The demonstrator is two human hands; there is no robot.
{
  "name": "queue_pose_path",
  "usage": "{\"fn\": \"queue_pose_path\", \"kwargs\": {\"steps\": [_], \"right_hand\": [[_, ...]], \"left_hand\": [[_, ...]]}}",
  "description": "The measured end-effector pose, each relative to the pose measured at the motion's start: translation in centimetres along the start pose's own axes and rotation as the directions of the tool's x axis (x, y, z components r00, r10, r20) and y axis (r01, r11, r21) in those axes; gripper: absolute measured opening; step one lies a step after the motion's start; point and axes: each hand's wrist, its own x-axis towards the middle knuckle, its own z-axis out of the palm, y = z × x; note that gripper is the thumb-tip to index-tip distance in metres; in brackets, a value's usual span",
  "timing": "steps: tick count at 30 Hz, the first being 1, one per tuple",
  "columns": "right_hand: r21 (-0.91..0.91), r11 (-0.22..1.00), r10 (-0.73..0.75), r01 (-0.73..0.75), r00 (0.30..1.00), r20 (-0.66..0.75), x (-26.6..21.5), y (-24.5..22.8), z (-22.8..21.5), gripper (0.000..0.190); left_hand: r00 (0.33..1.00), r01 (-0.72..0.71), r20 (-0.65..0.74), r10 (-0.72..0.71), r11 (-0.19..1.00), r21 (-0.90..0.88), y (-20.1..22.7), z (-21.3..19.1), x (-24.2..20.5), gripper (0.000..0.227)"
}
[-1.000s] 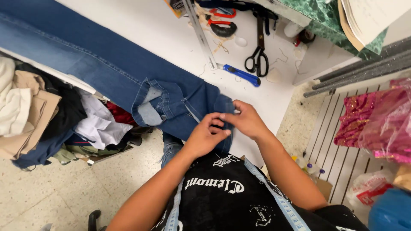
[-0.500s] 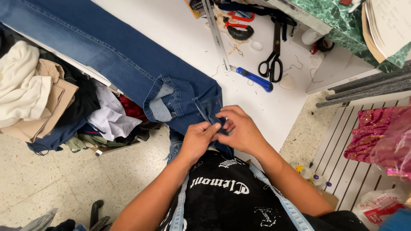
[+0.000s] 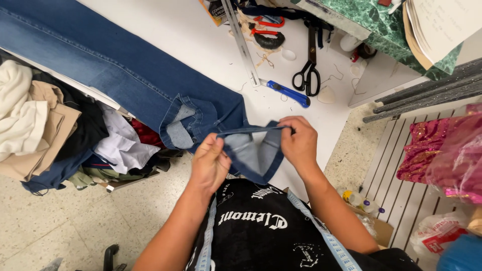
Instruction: Distressing the hem of a pair of blue jeans using a utility knife
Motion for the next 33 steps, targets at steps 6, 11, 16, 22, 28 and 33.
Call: {"fn": "queue_pose_path", "kwargs": {"steps": [6,11,16,22,28,33], "right_hand": [[0.575,0.257,0.512,-0.777,0.614,0.600,2.5,4.6,0.4,0.030],[0.532,0.533,0.140,-0.658,0.688,0.712,4.8,8.6,-0.3,0.032],[-0.150,0.985,0.106,-0.086,0.986,0.126,6.7,11.4,1.9,0.025],[-0.396,0.915,0.081,0.076,0.928,0.365,8.4,9.2,1.7,0.048],[-0.182,0.924,0.381,-0.335,0.778,0.499,7.5,2.8,-1.6,0.086],[0.764,0.063,-0.234,-0.642,0.735,0.637,2.3,3.3,-3.3,0.111]], "left_hand": [[0.974,0.202,0.076,-0.212,0.972,0.117,2.1,2.2,-2.6,0.022],[0.982,0.164,0.084,-0.170,0.984,0.076,3.8,-1.9,-1.8,0.030],[0.988,0.042,0.149,-0.042,0.999,0.004,4.9,3.8,-0.3,0.041],[0.998,-0.060,-0.006,0.061,0.990,0.128,2.5,3.0,3.1,0.023],[0.999,0.024,0.024,-0.031,0.970,0.242,0.5,4.2,2.8,0.028],[0.980,0.197,-0.067,-0.186,0.889,0.413,-0.1,3.6,1.6,0.033]]}}
